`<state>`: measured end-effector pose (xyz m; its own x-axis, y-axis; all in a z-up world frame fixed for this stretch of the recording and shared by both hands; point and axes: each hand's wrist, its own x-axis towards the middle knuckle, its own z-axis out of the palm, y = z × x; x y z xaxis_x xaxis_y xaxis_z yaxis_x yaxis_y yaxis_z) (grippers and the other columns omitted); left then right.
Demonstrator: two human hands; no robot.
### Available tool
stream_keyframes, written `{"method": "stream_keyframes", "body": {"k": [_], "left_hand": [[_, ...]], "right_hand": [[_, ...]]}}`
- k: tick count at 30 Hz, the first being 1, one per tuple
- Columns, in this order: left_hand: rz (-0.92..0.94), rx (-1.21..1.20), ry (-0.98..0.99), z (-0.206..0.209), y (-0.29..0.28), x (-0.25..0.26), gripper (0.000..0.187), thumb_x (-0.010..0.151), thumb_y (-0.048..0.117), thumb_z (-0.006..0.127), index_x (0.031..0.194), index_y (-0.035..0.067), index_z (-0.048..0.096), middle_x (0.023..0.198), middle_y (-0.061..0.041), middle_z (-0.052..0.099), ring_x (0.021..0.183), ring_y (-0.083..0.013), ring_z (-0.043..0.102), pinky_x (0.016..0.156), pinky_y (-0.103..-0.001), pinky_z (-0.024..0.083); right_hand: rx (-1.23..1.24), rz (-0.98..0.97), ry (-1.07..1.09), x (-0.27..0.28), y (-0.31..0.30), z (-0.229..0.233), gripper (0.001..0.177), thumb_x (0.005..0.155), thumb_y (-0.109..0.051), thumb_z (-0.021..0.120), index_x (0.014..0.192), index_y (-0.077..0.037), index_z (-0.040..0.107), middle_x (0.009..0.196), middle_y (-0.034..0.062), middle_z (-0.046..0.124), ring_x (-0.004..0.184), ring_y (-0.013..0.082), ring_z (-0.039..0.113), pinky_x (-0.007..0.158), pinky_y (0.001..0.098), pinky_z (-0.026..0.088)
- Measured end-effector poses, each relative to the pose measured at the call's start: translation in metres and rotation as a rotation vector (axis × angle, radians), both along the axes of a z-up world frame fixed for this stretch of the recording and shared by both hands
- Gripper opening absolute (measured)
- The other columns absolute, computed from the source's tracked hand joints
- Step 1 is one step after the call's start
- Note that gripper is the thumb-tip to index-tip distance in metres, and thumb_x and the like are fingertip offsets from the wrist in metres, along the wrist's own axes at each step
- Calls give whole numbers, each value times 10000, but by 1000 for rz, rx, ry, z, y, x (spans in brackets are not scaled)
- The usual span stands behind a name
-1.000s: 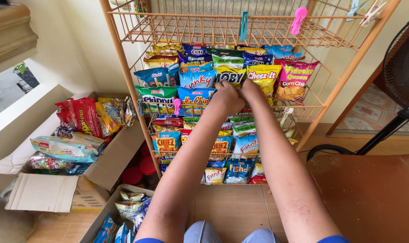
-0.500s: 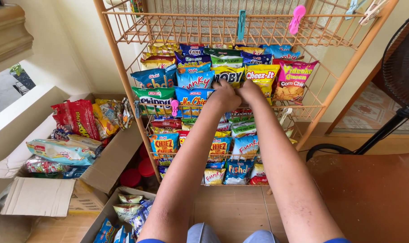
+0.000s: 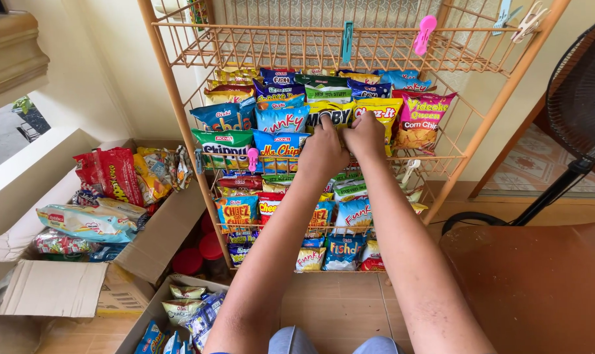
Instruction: Organizing and refilling a snack rack from a cardboard box.
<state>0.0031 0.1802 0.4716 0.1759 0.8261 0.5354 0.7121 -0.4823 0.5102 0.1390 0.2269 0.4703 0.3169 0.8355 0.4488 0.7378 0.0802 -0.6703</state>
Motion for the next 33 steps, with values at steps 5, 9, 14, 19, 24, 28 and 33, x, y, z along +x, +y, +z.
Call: {"method": "stream_keyframes", "body": {"k": [5,9,14,19,24,28,33], "left_hand": [[-2,51,4,1,-7,0,576,794,163,626,1241,-111,387,1042,-346,634,861,-497,697,692,-509,607],[8,65,-14,-4,-7,0,506,820,176,618,1212,-77,421,1041,-328,658,869,-486,704,714,-514,603],[6,77,-14,2,-15,0,562,790,191,646,1215,-81,397,1044,-333,631,824,-496,694,650,-527,598],[-20,144,-19,-4,-28,-3,399,891,195,611,1191,-14,452,1065,-277,648,830,-495,691,653,-555,579],[-184,321,-190,-4,-50,-14,340,958,188,608,1190,-28,485,1088,-275,602,934,-492,639,760,-568,536],[-261,586,-287,-19,-78,-24,349,941,114,634,1224,-45,507,1111,-251,572,1028,-450,588,890,-509,517],[-97,449,-576,-97,-144,-45,331,946,84,693,1207,-41,533,1076,-187,570,986,-315,595,898,-403,498]], "right_hand": [[-5,-135,-1,-7,-8,7,700,748,-348,828,1229,69,538,1273,308,490,1190,480,490,971,526,473],[-146,-136,88,-6,0,10,959,742,-388,834,1414,72,328,1430,350,277,1283,531,347,999,555,455],[-123,-41,159,4,-2,9,584,765,-360,802,1190,-12,605,1369,290,416,1261,450,404,1004,523,440],[-119,147,545,27,16,-4,285,740,-290,732,901,-56,717,980,158,740,923,264,694,832,412,537],[103,-26,411,17,-1,-1,187,788,-222,739,794,-39,703,767,120,726,715,221,696,700,373,532],[387,21,212,6,-18,-7,207,813,-188,751,747,-18,653,757,128,712,704,218,678,700,357,524],[704,475,507,-6,-84,-33,101,843,-59,720,811,-59,625,896,54,610,804,160,574,763,300,472]]}}
